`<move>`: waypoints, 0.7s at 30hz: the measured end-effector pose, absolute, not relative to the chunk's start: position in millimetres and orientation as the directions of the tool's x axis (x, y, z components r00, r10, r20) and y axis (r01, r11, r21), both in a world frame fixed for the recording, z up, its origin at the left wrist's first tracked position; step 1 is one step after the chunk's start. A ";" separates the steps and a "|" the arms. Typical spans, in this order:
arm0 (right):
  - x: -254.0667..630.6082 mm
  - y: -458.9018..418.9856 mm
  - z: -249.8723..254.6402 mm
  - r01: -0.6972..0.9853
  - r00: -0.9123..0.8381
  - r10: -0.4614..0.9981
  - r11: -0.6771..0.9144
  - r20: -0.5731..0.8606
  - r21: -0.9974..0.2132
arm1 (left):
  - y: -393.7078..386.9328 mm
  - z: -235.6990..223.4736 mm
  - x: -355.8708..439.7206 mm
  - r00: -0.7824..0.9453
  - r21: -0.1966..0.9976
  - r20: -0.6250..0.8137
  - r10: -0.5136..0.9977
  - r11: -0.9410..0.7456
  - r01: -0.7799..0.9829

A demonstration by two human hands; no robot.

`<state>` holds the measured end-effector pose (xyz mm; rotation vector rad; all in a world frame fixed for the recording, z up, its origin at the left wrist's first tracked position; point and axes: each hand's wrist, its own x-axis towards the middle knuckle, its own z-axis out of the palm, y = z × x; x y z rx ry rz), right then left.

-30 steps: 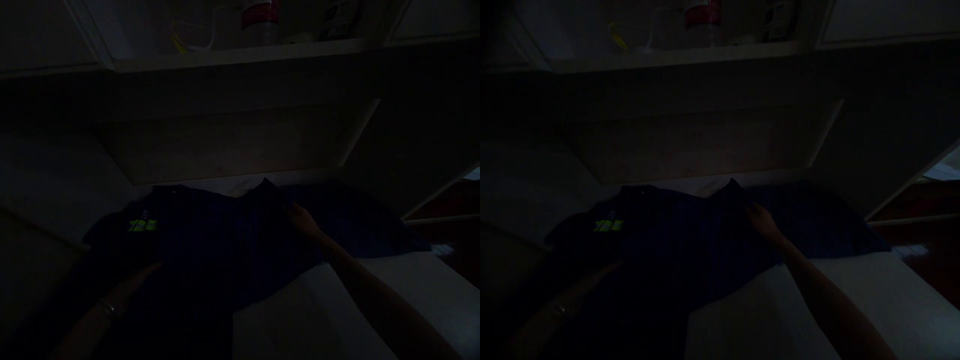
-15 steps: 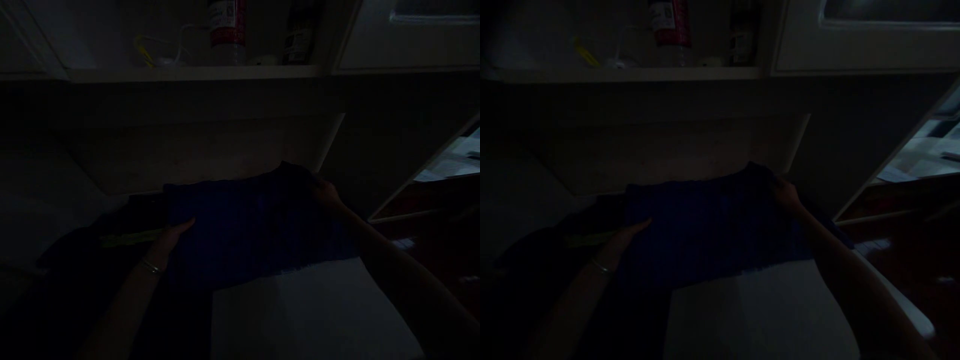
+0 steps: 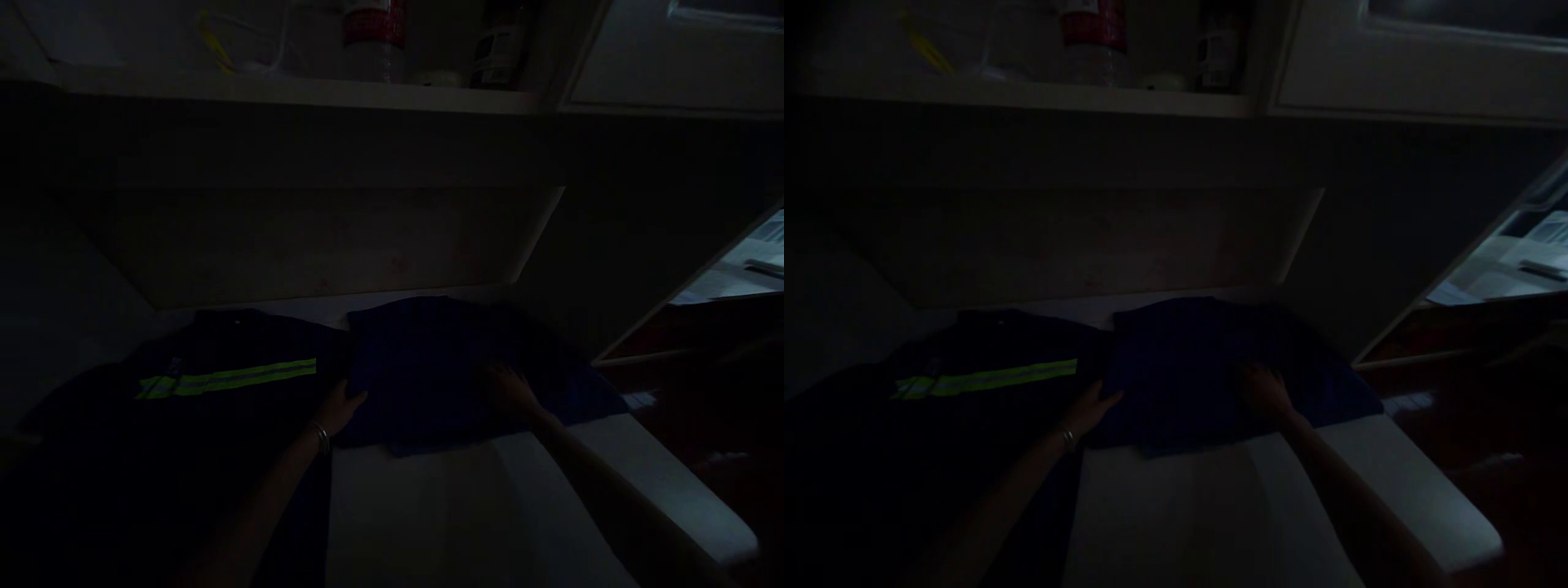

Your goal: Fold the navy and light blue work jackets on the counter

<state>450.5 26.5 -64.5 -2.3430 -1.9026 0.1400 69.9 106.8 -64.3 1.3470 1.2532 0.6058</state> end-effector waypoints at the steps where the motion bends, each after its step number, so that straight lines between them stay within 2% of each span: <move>1: 443.9 21.7 -74.4 0.972 0.198 0.980 -0.195 0.010 -0.131 | 102.0 -59.2 65.8 0.304 0.923 -0.279 0.911 0.168 0.345; 4: 436.2 13.1 -89.0 0.977 0.210 0.976 -0.207 0.052 -0.055 | 71.8 -40.5 45.3 0.280 0.846 -0.161 0.947 -0.014 0.533; 7: 438.0 12.1 -90.4 0.984 0.177 0.982 -0.177 0.072 -0.003 | 15.7 -28.4 8.6 0.295 0.648 -0.094 0.951 -0.166 0.743; 9: 439.3 12.2 -90.8 0.987 0.156 0.983 -0.158 0.092 0.011 | -29.1 -31.0 -18.4 0.283 0.502 -0.165 0.945 -0.167 0.849; 11: 439.6 12.2 -92.1 0.988 0.155 0.981 -0.156 0.117 0.007 | -71.3 -43.4 -39.6 0.204 0.367 -0.293 0.934 -0.087 0.926; 14: 437.7 14.8 -92.4 0.987 0.164 0.977 -0.162 0.136 -0.020 | -117.1 -74.3 -54.4 0.131 0.274 -0.423 0.897 -0.011 0.962; 17: 427.1 23.4 -82.8 0.959 0.266 0.962 -0.256 0.069 -0.124 | -137.9 -103.8 -55.5 0.140 0.297 -0.415 0.899 -0.011 0.955; 19: 409.1 29.0 -68.7 0.897 0.361 0.932 -0.353 -0.020 -0.268 | -140.8 -112.7 -55.5 0.154 0.332 -0.375 0.914 -0.022 0.943; 21: 380.1 29.5 -51.1 0.806 0.400 0.915 -0.379 -0.053 -0.454 | -137.6 -109.3 -57.2 0.183 0.364 -0.380 0.907 -0.035 0.931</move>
